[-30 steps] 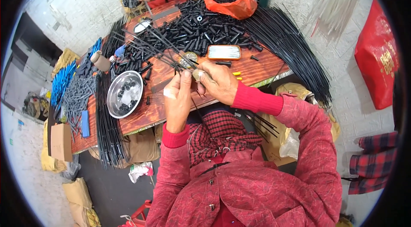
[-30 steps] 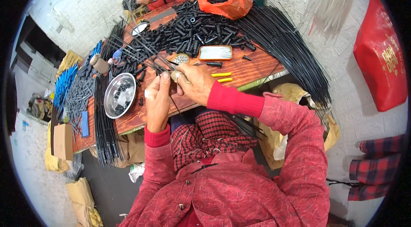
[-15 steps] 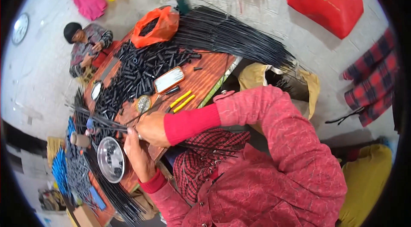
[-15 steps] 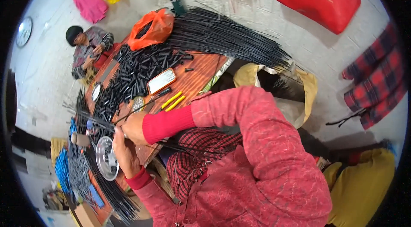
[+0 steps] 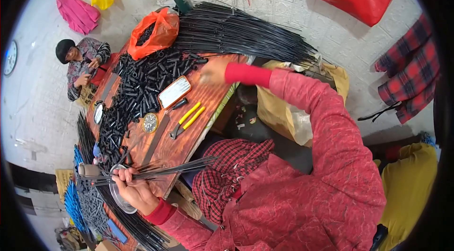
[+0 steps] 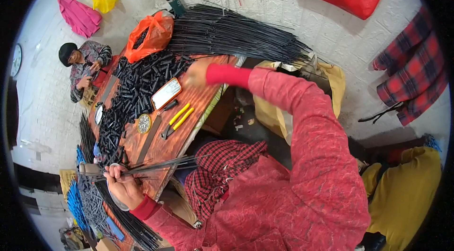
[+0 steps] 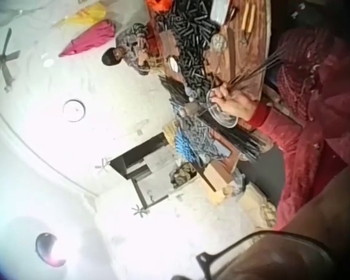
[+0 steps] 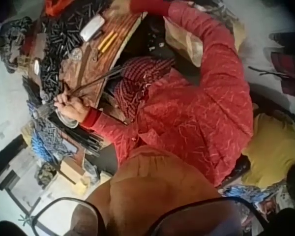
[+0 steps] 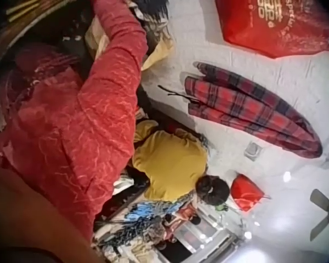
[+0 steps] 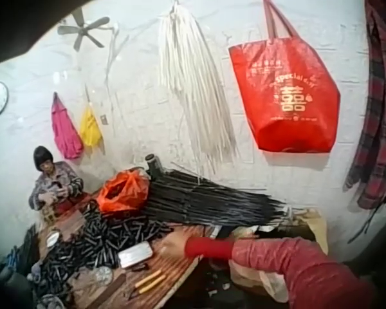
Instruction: Assembling electrical cable components by attaching connectors and bundling wires.
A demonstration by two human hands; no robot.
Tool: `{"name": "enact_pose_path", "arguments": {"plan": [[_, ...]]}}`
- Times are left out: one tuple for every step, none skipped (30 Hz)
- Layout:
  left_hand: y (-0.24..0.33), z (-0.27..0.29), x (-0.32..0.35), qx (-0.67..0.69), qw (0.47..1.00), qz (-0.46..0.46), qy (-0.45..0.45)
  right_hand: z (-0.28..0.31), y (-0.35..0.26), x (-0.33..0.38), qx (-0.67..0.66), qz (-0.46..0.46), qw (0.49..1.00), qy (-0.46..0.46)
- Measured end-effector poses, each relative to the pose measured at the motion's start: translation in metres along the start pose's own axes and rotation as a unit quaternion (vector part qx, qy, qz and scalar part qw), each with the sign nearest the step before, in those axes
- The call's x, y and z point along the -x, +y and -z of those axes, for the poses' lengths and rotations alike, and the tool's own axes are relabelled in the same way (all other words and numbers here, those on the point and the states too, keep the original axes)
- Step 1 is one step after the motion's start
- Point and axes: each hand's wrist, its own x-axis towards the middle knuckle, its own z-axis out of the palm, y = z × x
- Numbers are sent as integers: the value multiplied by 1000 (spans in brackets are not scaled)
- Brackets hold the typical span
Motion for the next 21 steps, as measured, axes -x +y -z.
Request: {"name": "enact_pose_path", "arguments": {"plan": [[6, 10, -3, 30, 998, 17, -57, 20, 13, 0, 96, -116, 988, 32], [3, -5, 3, 17, 999, 17, -33, 27, 44, 0, 142, -182, 968, 99], [1, -7, 1, 19, 999, 15, -34, 28, 76, 4, 176, -170, 949, 198], [-1, -7, 0, -2, 998, 25, -51, 31, 100, 4, 209, -193, 925, 250], [-1, -11, -1, -25, 997, 33, -67, 37, 115, 7, 251, -183, 918, 246], [-4, -16, 0, -25, 997, 31, -67, 37, 127, 10, 257, -178, 919, 240], [-6, -30, 5, -48, 998, 26, -32, 37, 130, 9, 261, -172, 921, 234], [-8, -39, 8, -71, 997, 22, 1, 37, 134, 8, 260, -171, 921, 235], [-8, -42, 8, -72, 997, 20, -1, 39, 138, 6, 254, -181, 925, 216], [-6, -43, 10, -64, 997, 32, -11, 41, 135, 3, 247, -188, 930, 195], [-5, -44, 12, -57, 997, 44, -21, 44, 131, -1, 245, -186, 931, 195], [-5, -45, 12, -58, 997, 42, -19, 50, 128, -6, 222, -247, 928, 169], [-5, -47, 13, -53, 997, 48, -21, 57, 123, -10, 199, -305, 920, 142], [-5, -49, 14, -47, 997, 54, -23, 64, 125, -13, 161, -320, 922, 147], [-6, -52, 16, -47, 997, 52, -21, 71, 123, -12, 161, -317, 923, 146], [-8, -58, 19, -75, 996, 39, -13, 78, 123, -11, 117, -326, 923, 169], [-10, -63, 22, -102, 994, 26, -5, 83, 123, -11, 74, -334, 920, 191], [-11, -68, 26, -102, 994, 27, -11, 87, 123, -10, 79, -313, 923, 209], [-12, -69, 26, -99, 995, 24, -10, 91, 125, -10, 82, -309, 924, 210], [-14, -69, 26, -115, 993, 28, -25, 91, 133, -8, 22, -290, 913, 285], [-16, -70, 26, -131, 990, 32, -40, 91, 141, -6, -39, -268, 894, 356]]}}
